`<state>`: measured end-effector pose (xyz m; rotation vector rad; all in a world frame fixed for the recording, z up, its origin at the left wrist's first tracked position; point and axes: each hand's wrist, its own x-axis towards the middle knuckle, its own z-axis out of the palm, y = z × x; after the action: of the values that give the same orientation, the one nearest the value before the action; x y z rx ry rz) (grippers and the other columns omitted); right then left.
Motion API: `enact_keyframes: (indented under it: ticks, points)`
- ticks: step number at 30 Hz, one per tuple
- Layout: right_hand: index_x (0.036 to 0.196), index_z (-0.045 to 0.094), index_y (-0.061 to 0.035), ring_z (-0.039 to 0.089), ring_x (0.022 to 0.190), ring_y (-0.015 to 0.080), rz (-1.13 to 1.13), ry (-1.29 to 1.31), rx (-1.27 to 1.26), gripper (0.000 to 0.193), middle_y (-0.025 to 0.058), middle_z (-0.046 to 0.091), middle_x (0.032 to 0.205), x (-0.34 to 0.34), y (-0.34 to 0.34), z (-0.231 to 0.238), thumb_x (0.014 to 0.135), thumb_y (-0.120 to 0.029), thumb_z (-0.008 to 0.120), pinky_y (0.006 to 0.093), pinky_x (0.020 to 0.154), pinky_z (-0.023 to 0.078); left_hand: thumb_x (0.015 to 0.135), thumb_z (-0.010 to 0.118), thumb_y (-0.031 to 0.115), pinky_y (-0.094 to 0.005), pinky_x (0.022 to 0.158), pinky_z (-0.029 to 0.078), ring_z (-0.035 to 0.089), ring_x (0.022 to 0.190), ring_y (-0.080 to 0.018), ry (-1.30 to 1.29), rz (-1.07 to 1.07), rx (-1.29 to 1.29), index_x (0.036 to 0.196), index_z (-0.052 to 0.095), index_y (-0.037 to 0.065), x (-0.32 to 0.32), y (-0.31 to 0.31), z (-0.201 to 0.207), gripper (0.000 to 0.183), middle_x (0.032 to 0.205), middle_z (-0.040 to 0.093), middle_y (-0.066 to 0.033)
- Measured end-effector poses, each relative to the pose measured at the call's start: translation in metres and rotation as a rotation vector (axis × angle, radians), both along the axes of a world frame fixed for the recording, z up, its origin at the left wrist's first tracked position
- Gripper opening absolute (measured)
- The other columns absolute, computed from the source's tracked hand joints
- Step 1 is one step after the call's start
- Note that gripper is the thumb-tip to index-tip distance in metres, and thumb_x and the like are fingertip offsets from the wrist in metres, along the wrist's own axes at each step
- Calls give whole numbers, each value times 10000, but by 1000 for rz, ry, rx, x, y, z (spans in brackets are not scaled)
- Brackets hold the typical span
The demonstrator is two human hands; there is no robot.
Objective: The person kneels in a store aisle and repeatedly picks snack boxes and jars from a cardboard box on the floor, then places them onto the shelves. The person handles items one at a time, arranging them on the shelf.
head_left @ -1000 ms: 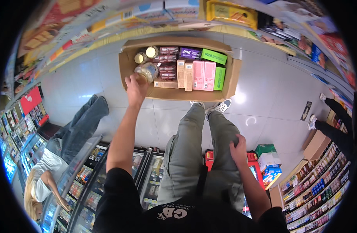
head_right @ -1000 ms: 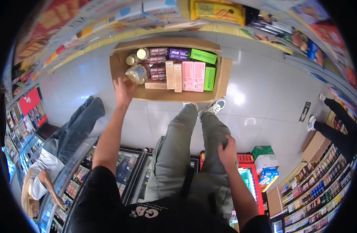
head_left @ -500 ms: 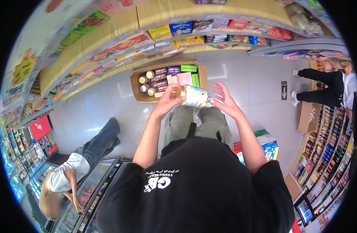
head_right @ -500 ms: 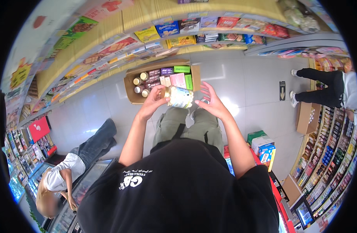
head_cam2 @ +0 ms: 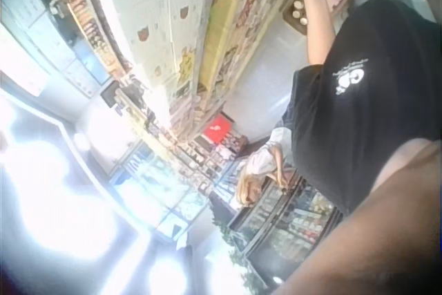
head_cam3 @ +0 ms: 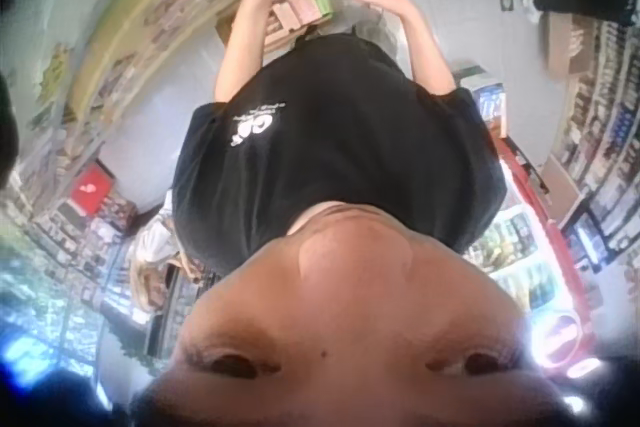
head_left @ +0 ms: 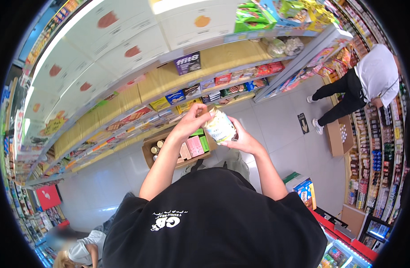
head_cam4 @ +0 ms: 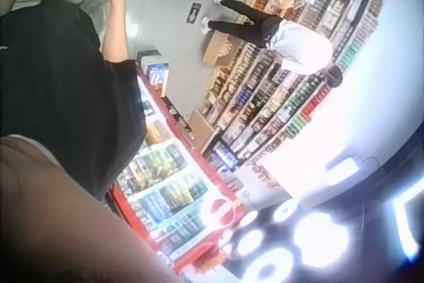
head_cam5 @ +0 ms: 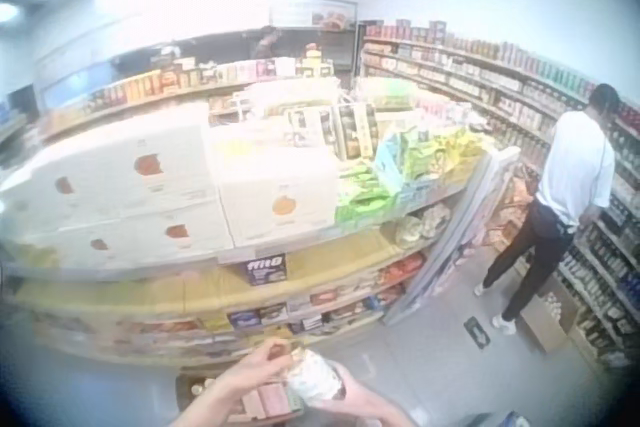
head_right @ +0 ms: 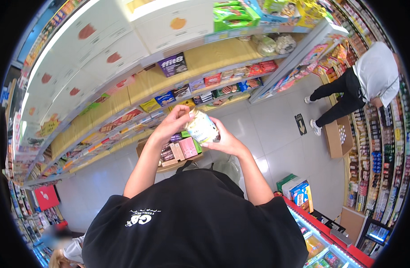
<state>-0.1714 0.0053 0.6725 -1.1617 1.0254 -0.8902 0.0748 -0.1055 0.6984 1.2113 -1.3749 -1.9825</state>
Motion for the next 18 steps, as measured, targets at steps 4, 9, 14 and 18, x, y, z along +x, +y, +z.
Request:
enact_keyframes:
  ticks: [4,9,14,18]
  points:
    - [1628,271,15,520,1399,233,-114,92,-122,1036,170,504,1515,-39,-29,-3,827,-211,889,393,1148,461,959,808,394,-388,1123,446,527,1340,-256,-34,65,-164,1511,401,-16,-66,-22,5,799,1490,535,-230]
    - [1606,298,20,575,1312,218,-294,-45,-67,990,159,551,1450,-102,-76,-2,868,-269,890,385,1088,507,912,861,339,-427,1194,414,481,1439,-322,50,120,-242,1587,233,-55,-153,-37,21,1002,1557,447,-265]
    - [1564,342,73,576,1347,271,-332,-10,-199,998,239,566,1446,-157,-121,-6,883,-435,866,408,1104,499,868,896,313,-442,1213,397,454,1471,-341,-26,206,-138,1651,123,-67,-222,-67,20,1164,1605,398,-266]
    - [1576,317,70,575,1371,320,-306,57,-178,1033,276,539,1484,-188,-143,-13,891,-496,845,427,1116,498,927,843,258,-437,1218,385,482,1442,-303,111,164,-101,1645,230,-32,-251,-90,19,988,1560,470,-213]
